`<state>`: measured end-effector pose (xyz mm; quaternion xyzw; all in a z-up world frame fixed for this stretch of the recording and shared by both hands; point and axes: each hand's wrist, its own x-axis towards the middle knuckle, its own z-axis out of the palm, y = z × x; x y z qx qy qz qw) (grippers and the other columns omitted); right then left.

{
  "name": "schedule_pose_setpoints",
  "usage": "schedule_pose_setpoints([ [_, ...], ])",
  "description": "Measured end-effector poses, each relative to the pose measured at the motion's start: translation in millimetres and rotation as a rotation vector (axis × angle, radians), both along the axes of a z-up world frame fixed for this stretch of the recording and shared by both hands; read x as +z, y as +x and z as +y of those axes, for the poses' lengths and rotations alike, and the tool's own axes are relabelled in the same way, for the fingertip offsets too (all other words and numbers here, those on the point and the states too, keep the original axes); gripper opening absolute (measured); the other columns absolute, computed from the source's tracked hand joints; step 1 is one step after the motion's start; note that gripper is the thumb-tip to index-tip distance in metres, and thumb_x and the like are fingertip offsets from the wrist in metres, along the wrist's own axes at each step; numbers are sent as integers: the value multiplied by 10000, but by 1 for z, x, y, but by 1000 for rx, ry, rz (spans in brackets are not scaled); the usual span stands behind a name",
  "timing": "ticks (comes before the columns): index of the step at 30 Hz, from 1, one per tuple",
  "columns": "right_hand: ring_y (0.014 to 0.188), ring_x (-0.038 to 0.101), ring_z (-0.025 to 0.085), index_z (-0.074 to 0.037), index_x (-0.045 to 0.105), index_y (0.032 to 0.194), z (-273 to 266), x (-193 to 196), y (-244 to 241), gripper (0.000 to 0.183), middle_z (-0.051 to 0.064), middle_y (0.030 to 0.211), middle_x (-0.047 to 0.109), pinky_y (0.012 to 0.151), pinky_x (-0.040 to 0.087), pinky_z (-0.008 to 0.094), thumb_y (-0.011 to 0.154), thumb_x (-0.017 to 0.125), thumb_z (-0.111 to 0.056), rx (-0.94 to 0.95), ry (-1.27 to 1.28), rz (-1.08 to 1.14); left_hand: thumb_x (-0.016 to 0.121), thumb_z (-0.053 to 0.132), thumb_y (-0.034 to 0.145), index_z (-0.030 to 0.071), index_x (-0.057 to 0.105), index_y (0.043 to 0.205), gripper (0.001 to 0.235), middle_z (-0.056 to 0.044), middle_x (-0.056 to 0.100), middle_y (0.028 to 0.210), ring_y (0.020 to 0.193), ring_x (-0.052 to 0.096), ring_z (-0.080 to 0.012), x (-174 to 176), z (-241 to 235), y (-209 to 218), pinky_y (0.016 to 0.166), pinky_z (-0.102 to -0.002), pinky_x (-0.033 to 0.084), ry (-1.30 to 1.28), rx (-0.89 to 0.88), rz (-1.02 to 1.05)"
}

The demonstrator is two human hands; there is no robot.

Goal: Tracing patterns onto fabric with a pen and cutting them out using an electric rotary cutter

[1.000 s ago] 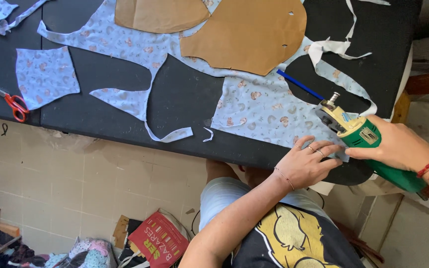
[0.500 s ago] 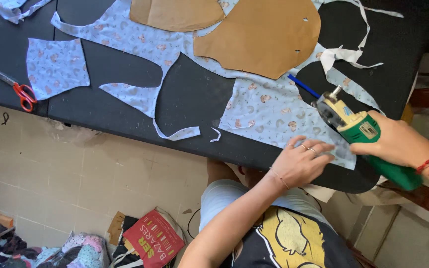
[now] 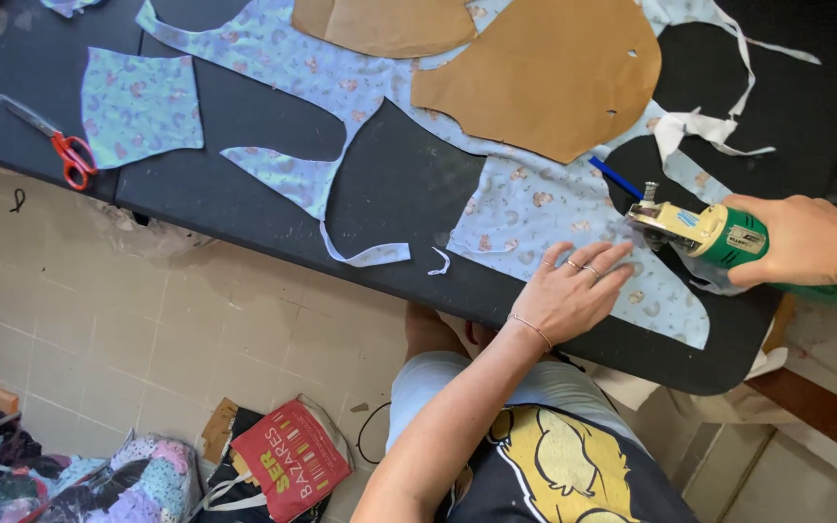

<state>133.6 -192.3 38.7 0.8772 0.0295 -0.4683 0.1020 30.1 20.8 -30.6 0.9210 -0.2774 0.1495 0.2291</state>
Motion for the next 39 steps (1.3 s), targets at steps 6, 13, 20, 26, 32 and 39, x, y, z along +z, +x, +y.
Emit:
schedule_pose_setpoints([
  [6,803,647,247,-310,482,1087,12,-2,6,623,21,874,699,727,480,302,500,679,-385,80,44,-17,537,200,846,180,561,958,116,23,498,1178,1051,504,-145,1,1,1,860,-342,375,-68,-12,-9],
  [13,761,621,263,-243,521,947,39,7,14,492,53,784,683,700,458,302,492,674,-352,53,92,3,546,202,829,196,566,941,114,36,538,1108,1030,508,-149,1,2,2,858,-327,368,-100,15,-4],
  [20,819,616,292,-252,520,1023,62,10,20,572,104,862,681,720,457,319,481,680,-340,35,115,-5,552,193,813,198,589,948,140,48,554,1092,987,529,-137,2,3,3,838,-328,366,-105,25,-11],
  [26,820,602,335,-217,483,1082,79,7,23,621,164,852,666,681,456,353,505,656,-368,33,121,-38,569,190,791,196,587,931,141,27,557,1041,968,528,-155,-3,4,2,838,-328,374,-137,36,-19],
  [32,832,609,348,-193,508,1010,84,-9,34,584,153,889,658,704,458,368,486,663,-399,160,200,-72,603,216,756,219,578,944,190,19,561,1069,977,528,-166,-12,6,-1,867,-328,375,-126,3,34],
  [39,883,643,240,-328,350,1242,82,-5,69,846,22,1024,644,747,494,297,483,699,-462,404,13,-8,613,169,797,204,600,1045,251,-7,493,1225,1092,495,-158,1,59,-2,926,-352,257,-39,195,41],
])
